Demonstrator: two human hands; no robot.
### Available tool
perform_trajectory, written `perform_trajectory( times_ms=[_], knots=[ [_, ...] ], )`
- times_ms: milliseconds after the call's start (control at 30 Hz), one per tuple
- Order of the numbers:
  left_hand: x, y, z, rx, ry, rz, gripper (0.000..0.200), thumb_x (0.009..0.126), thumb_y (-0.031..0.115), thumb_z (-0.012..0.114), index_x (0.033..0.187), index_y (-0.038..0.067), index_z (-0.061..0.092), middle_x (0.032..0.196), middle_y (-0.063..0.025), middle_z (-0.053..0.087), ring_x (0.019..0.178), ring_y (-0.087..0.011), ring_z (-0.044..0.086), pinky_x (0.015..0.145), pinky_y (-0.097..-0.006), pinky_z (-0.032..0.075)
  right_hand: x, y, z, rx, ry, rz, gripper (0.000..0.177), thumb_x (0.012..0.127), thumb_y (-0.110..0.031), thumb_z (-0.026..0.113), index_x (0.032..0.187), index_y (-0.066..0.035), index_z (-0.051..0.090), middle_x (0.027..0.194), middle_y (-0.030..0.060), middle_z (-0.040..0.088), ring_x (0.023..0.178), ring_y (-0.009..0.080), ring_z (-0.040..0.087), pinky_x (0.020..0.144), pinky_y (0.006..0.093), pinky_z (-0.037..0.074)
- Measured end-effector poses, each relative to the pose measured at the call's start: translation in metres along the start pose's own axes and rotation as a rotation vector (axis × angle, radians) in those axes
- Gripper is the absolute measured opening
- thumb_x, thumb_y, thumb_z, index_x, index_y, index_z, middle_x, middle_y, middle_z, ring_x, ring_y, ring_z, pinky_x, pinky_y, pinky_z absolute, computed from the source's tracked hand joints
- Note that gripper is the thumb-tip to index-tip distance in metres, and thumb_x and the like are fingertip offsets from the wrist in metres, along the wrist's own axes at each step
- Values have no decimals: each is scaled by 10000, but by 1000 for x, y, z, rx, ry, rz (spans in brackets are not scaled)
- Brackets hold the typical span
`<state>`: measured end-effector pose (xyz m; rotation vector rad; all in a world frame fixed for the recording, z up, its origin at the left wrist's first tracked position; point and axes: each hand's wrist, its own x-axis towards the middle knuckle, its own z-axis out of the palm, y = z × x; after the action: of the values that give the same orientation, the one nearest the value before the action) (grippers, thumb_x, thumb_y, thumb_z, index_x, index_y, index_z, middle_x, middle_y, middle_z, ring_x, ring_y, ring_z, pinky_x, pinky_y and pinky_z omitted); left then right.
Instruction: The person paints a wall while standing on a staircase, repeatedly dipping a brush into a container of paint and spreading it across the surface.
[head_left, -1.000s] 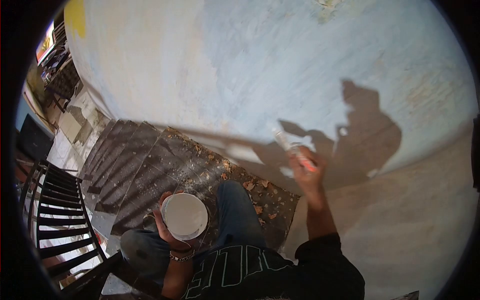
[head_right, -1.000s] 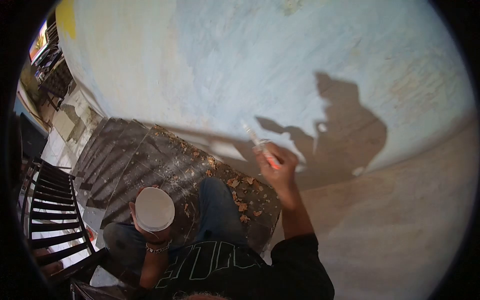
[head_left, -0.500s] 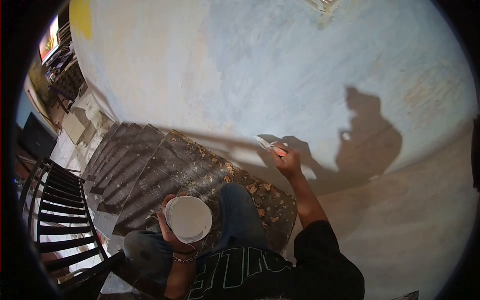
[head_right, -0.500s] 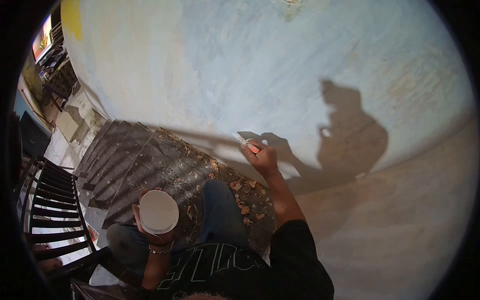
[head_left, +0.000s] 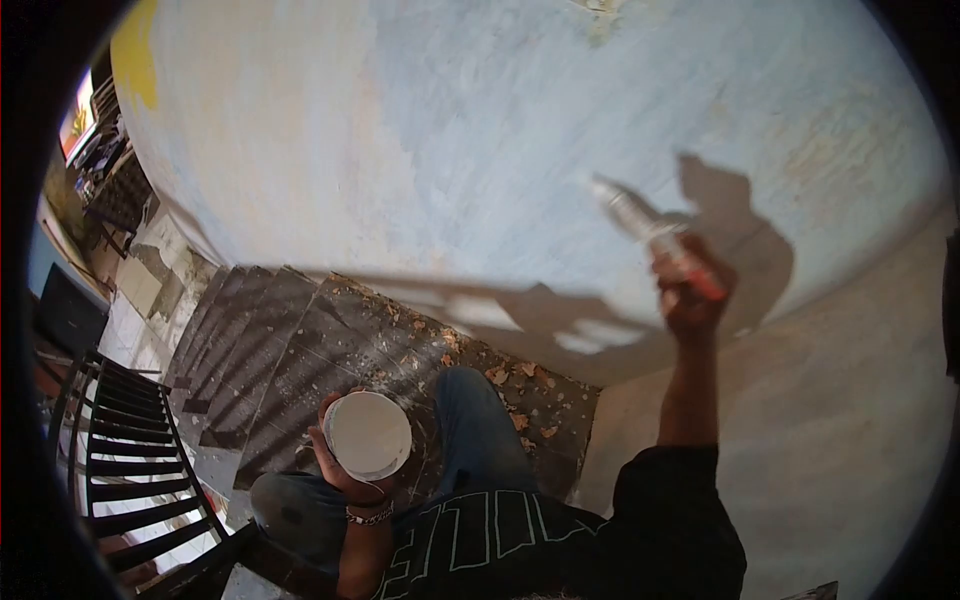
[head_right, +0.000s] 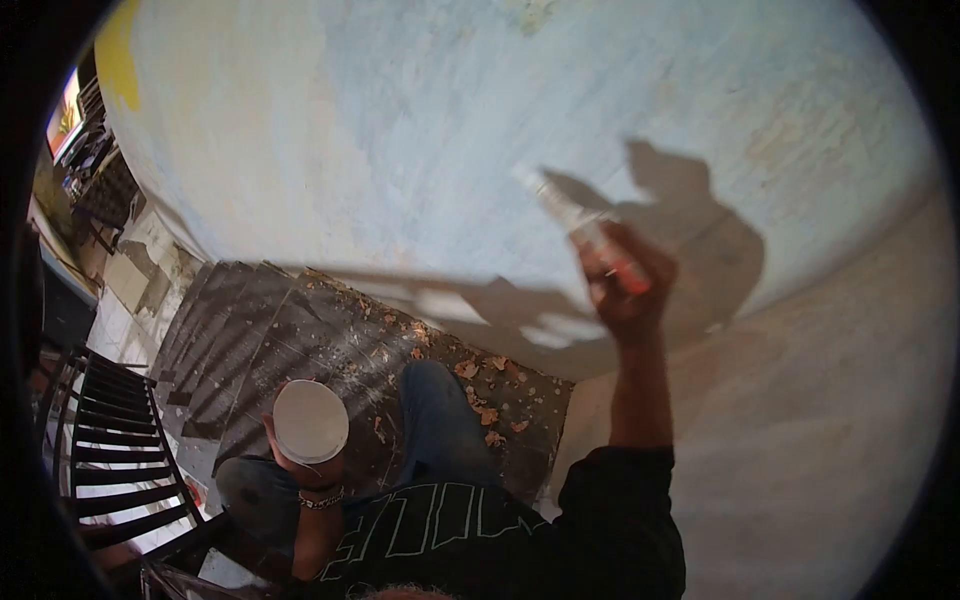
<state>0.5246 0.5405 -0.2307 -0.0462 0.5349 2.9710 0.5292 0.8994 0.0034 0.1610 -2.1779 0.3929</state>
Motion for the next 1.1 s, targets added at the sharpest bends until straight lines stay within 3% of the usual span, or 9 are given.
perform_trajectory(
  times_ms=[67,100,200,267,333,433,633,1033,1100],
  knots=[
    [3,-2,-30,-46,64,-36,571,1005,507,354,1320,56,508,1288,-118,573,1185,-300,549,967,-447,472,-30,0,29,73,13,-77,187,795,-88,773,934,9,696,752,115,670,605,127,599,568,294,499],
    [8,-4,-38,-38,52,-28,562,1009,499,356,1327,58,497,1289,-115,571,1176,-302,553,968,-454,474,-50,8,37,174,-209,287,197,802,-123,768,969,-33,713,778,127,689,632,169,650,595,308,521],
    [25,-12,-57,6,21,33,542,1010,491,369,1353,84,476,1300,-105,564,1175,-305,552,973,-484,473,-63,42,68,-72,-166,121,231,783,-222,800,922,-75,690,776,120,699,607,303,657,553,349,527],
    [29,-19,-73,51,5,90,542,996,504,389,1379,130,477,1317,-99,556,1206,-304,537,979,-514,466,-37,46,53,-146,-175,182,223,798,-170,788,919,-17,680,712,130,665,558,284,627,521,320,480],
    [35,-17,-55,110,-4,16,555,971,535,412,1387,174,481,1336,-85,547,1219,-311,530,985,-542,453,-12,33,35,-38,229,-129,277,753,-116,816,980,-40,676,671,107,640,521,249,590,512,332,476],
    [49,-16,-65,112,85,-84,623,899,591,455,1376,192,495,1352,-81,545,1238,-315,520,965,-541,446,-20,2,-4,90,202,-51,263,783,-6,768,1023,6,661,860,151,704,644,184,687,574,277,530],
    [74,-21,-59,93,-45,-177,673,863,629,484,1374,191,499,1343,-83,556,1236,-319,519,931,-505,456,-126,-1,-2,803,242,695,224,857,-33,697,1061,53,663,807,64,677,718,82,633,626,228,508],
    [96,-41,-68,209,-79,-162,613,876,538,506,1369,174,505,1315,-100,572,1216,-327,538,884,-449,494,-190,61,-97,70,278,893,188,784,-70,689,946,24,674,775,137,656,684,169,632,635,295,505],
    [94,-46,-66,301,-142,-97,585,874,472,518,1362,150,510,1316,-114,571,1207,-328,547,909,-463,503,-163,56,-122,-23,413,580,162,803,-45,660,950,21,679,758,77,645,658,108,585,593,264,474]
  ],
)
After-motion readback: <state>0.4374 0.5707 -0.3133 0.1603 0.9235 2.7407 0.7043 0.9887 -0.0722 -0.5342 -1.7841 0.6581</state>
